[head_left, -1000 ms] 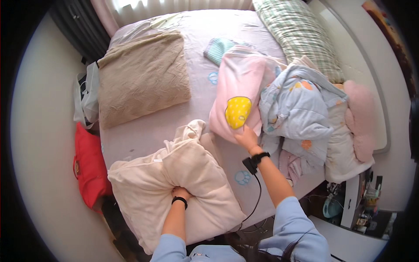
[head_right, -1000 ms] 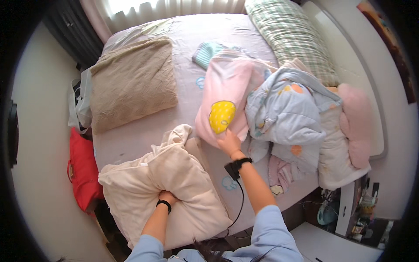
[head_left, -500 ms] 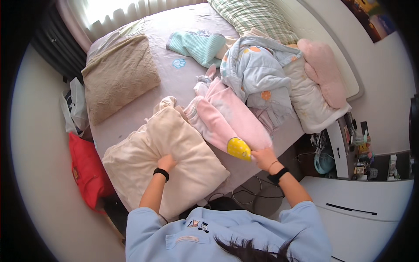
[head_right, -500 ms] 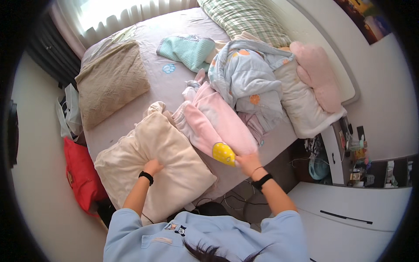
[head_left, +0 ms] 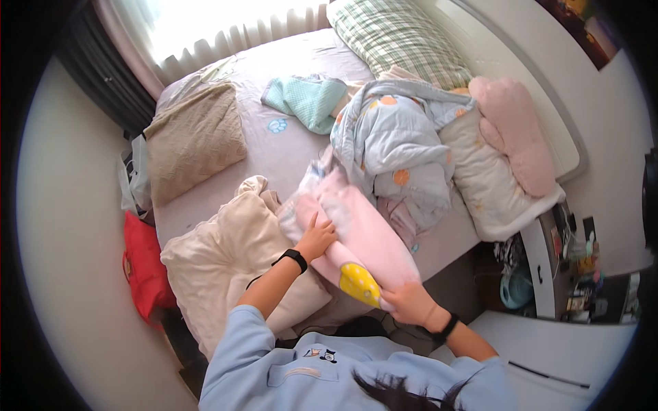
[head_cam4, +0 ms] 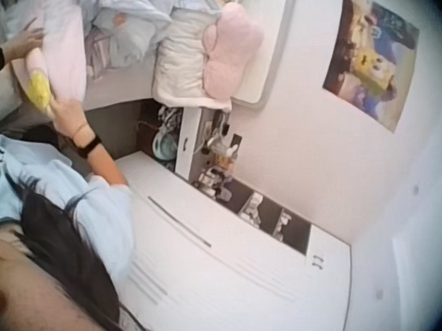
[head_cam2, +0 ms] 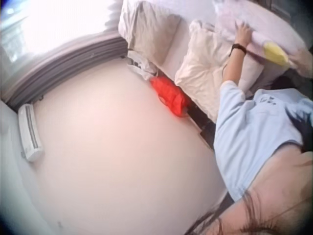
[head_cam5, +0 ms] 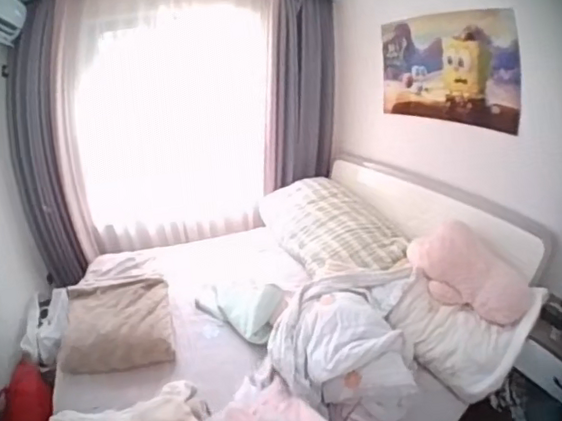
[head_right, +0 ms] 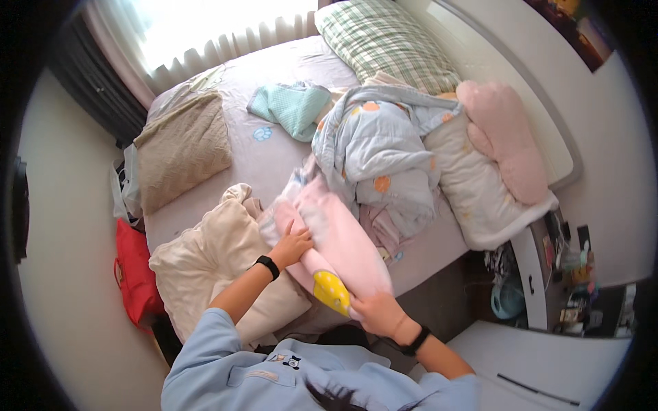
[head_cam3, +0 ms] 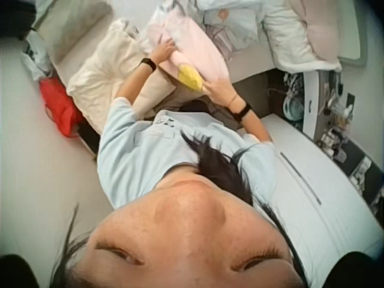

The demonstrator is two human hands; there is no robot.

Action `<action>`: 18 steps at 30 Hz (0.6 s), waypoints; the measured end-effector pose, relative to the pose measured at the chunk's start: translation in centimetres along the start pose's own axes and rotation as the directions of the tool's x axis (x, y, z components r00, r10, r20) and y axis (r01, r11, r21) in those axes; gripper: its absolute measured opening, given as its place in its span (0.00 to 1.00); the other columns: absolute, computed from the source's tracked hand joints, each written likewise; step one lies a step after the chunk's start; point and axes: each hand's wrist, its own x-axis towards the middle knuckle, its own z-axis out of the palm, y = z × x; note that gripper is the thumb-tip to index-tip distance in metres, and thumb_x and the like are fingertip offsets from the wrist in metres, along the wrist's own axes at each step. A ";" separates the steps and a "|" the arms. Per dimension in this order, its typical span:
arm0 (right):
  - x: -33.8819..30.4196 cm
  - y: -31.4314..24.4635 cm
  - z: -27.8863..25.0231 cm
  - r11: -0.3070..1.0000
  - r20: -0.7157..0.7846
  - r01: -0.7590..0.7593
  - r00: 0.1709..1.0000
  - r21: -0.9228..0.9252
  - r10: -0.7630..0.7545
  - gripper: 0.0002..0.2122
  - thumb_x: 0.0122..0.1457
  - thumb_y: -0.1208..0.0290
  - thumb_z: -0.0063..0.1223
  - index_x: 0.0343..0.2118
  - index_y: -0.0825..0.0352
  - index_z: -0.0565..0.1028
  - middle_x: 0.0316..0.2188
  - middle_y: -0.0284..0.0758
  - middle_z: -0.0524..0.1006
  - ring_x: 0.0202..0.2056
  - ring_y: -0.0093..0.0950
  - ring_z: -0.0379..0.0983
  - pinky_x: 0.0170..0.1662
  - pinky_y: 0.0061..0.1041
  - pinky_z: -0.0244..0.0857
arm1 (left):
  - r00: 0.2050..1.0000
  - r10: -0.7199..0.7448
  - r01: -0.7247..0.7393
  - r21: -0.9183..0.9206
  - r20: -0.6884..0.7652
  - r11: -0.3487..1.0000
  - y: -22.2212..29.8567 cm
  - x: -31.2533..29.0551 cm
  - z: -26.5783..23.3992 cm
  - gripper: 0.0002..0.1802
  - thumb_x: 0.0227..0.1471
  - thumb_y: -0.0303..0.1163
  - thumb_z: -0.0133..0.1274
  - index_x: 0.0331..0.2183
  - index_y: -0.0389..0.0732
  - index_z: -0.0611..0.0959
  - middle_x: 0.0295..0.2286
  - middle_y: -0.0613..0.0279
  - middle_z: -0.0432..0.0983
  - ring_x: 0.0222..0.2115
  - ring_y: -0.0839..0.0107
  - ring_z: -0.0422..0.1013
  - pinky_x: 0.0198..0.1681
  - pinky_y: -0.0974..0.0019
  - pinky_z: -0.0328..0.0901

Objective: Folding multiple blankets and towels on a bed.

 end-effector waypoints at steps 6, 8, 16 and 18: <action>-7.4 8.3 0.1 0.972 0.119 -0.228 0.968 0.065 0.219 0.15 0.40 0.67 0.51 0.35 0.63 0.72 0.27 0.40 0.73 0.29 0.39 0.71 0.34 0.36 0.64 | 0.983 -0.122 0.120 -0.023 -0.136 0.993 -0.6 -2.1 2.8 0.09 0.32 0.31 0.53 0.24 0.47 0.74 0.25 0.67 0.69 0.40 0.72 0.66 0.52 0.44 0.49; -8.0 12.3 2.3 0.967 0.217 -0.252 0.942 -0.045 0.255 0.15 0.41 0.64 0.51 0.34 0.61 0.73 0.29 0.40 0.75 0.32 0.39 0.72 0.36 0.35 0.65 | 0.977 -0.142 0.131 -0.074 -0.157 0.989 1.5 -1.6 -1.0 0.07 0.33 0.30 0.52 0.23 0.46 0.73 0.23 0.67 0.69 0.35 0.71 0.67 0.48 0.52 0.53; -5.7 17.7 -4.1 0.906 0.179 -0.245 0.965 0.345 0.193 0.14 0.38 0.61 0.56 0.28 0.63 0.76 0.27 0.41 0.76 0.30 0.37 0.73 0.34 0.32 0.66 | 0.799 0.047 0.143 0.265 -0.599 0.953 5.8 -4.2 -26.2 0.09 0.30 0.33 0.52 0.19 0.43 0.71 0.15 0.63 0.63 0.17 0.65 0.65 0.23 0.63 0.60; -3.8 15.8 -10.0 0.848 -0.081 -0.128 0.977 0.515 0.197 0.13 0.36 0.67 0.59 0.28 0.66 0.75 0.25 0.42 0.75 0.28 0.34 0.73 0.32 0.29 0.65 | 0.718 0.133 0.199 0.385 -0.683 0.901 5.8 -5.4 -33.2 0.15 0.31 0.37 0.56 0.25 0.40 0.74 0.20 0.57 0.67 0.21 0.59 0.65 0.24 0.58 0.60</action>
